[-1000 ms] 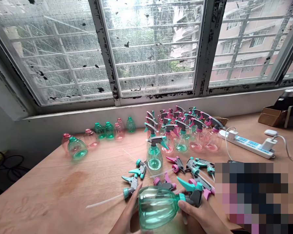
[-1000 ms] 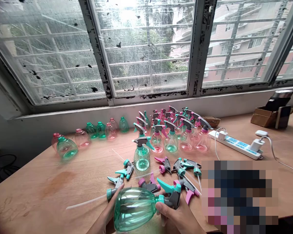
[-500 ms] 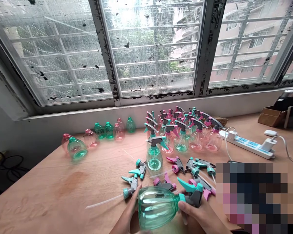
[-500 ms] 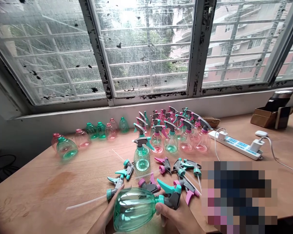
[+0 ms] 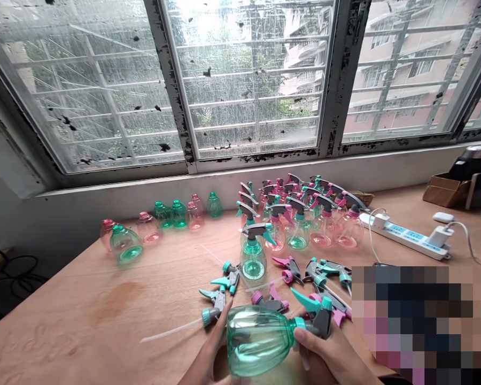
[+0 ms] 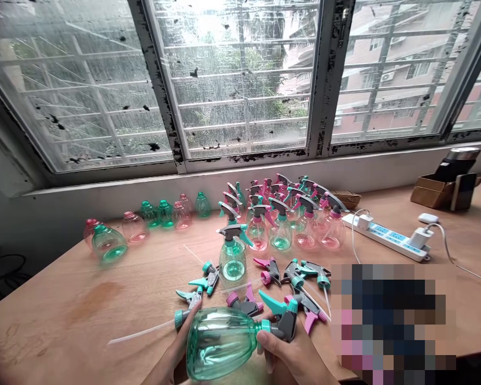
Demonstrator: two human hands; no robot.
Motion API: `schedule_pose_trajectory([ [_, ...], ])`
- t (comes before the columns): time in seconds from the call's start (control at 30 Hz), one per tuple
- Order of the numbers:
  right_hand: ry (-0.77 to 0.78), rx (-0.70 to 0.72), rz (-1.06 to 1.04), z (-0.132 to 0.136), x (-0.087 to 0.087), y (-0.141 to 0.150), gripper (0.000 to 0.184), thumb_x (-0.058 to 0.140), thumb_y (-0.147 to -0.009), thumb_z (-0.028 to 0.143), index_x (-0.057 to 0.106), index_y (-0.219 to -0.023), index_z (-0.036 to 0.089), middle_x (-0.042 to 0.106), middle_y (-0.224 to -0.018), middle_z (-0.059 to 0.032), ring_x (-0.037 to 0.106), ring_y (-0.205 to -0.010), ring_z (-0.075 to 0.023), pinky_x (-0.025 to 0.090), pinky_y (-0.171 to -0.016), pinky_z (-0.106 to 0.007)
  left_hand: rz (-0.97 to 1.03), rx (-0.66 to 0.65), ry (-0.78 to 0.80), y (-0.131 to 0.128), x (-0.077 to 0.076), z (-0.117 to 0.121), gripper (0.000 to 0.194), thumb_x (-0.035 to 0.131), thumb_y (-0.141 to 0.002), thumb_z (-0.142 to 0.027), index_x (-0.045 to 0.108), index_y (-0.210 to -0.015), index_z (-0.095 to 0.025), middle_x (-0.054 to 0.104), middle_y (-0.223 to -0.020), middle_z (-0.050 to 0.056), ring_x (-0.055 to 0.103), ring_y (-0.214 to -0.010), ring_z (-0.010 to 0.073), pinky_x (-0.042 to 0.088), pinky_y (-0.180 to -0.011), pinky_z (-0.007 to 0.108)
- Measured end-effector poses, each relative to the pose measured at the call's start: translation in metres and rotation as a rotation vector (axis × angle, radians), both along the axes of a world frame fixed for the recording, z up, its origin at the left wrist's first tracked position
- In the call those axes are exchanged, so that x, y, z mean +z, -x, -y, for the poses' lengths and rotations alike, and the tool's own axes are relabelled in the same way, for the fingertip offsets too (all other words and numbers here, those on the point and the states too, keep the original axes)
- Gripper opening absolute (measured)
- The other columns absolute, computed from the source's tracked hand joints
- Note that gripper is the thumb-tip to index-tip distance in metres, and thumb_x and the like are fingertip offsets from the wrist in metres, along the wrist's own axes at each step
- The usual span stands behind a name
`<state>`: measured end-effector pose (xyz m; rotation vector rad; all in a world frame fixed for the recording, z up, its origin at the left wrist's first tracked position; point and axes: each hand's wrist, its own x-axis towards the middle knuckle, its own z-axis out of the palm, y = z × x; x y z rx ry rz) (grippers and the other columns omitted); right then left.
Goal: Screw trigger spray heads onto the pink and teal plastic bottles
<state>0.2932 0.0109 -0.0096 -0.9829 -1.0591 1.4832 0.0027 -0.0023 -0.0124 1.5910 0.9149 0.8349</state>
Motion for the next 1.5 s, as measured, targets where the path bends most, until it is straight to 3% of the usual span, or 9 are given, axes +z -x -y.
schedule_pose_trajectory([
  [0.3,-0.018,0.036,-0.029,0.001,0.000,-0.002,0.061,0.094,-0.073,0.070,0.071,-0.091,0.016,0.071,-0.062,0.0009,0.060,-0.050,-0.0110,0.051,-0.051,-0.022,0.039,-0.019,-0.002,0.011,-0.017,-0.001,0.115,0.078,-0.086,-0.067,0.015,-0.176,-0.035,0.018,-0.186,0.006,0.009,-0.171,0.0430,0.021,-0.135,0.059],
  [0.43,-0.004,0.012,-0.019,0.001,0.001,-0.002,0.063,0.095,-0.071,0.071,0.068,-0.087,0.017,0.071,-0.061,0.0002,0.060,-0.048,-0.0111,0.050,-0.050,-0.023,-0.023,0.030,-0.045,0.007,-0.013,-0.001,0.110,0.079,-0.090,-0.058,0.014,-0.176,-0.036,0.020,-0.186,0.005,0.015,-0.171,0.0410,0.007,-0.137,0.056],
  [0.57,-0.011,0.032,-0.010,0.000,-0.002,-0.002,0.062,0.094,-0.072,0.071,0.068,-0.088,0.017,0.069,-0.059,0.0011,0.059,-0.048,-0.0119,0.051,-0.050,-0.024,0.024,0.011,-0.028,0.001,-0.009,-0.001,0.106,0.074,-0.098,-0.048,0.003,-0.176,-0.037,0.036,-0.181,0.008,0.028,-0.168,0.0366,0.014,-0.137,0.053],
  [0.73,-0.052,0.084,0.022,-0.003,-0.009,-0.006,0.059,0.089,-0.078,0.072,0.069,-0.089,0.018,0.067,-0.058,0.0017,0.061,-0.052,-0.0136,0.052,-0.054,-0.024,0.025,0.001,-0.041,0.006,-0.002,0.003,0.106,0.077,-0.093,-0.059,0.016,-0.176,-0.034,0.019,-0.186,0.004,0.002,-0.172,0.0362,0.002,-0.137,0.054],
  [0.83,-0.056,0.101,0.028,-0.002,-0.012,-0.007,0.060,0.089,-0.078,0.072,0.070,-0.093,0.018,0.069,-0.058,0.0014,0.061,-0.052,-0.0140,0.053,-0.055,-0.024,0.017,0.003,-0.036,0.010,0.001,0.003,0.104,0.072,-0.092,-0.067,0.022,-0.175,-0.030,0.020,-0.185,0.005,0.000,-0.171,0.0374,0.001,-0.138,0.054],
  [1.07,-0.057,0.066,0.005,0.004,-0.008,-0.005,0.061,0.089,-0.077,0.074,0.069,-0.086,0.017,0.065,-0.055,0.0013,0.058,-0.050,-0.0127,0.048,-0.051,-0.023,-0.038,0.030,-0.060,0.006,-0.010,0.001,0.104,0.079,-0.094,-0.049,0.014,-0.175,-0.040,0.036,-0.181,0.006,0.027,-0.169,0.0363,0.011,-0.138,0.053],
  [1.17,-0.041,0.053,0.006,0.004,-0.008,-0.004,0.059,0.091,-0.075,0.072,0.068,-0.086,0.018,0.065,-0.055,0.0016,0.058,-0.051,-0.0139,0.052,-0.052,-0.025,-0.054,0.043,-0.083,0.004,-0.009,0.001,0.098,0.074,-0.098,-0.048,0.014,-0.175,-0.042,0.030,-0.183,0.004,0.023,-0.170,0.0342,0.008,-0.139,0.052],
  [1.33,-0.048,0.039,-0.007,0.003,-0.009,-0.003,0.059,0.092,-0.074,0.071,0.069,-0.088,0.018,0.065,-0.057,0.0023,0.059,-0.050,-0.0139,0.052,-0.052,-0.025,0.043,-0.051,-0.048,0.007,-0.001,0.001,0.121,0.081,-0.090,-0.060,0.000,-0.176,-0.034,0.015,-0.186,0.007,0.000,-0.172,0.0354,-0.002,-0.137,0.055],
  [1.5,-0.058,-0.001,0.004,0.002,-0.006,-0.002,0.060,0.092,-0.074,0.071,0.071,-0.090,0.018,0.064,-0.057,0.0027,0.059,-0.051,-0.0145,0.051,-0.052,-0.026,0.037,-0.020,-0.006,0.008,0.000,0.001,0.105,0.077,-0.093,-0.060,0.017,-0.176,-0.037,0.013,-0.187,0.004,0.014,-0.171,0.0392,0.009,-0.138,0.055],
])
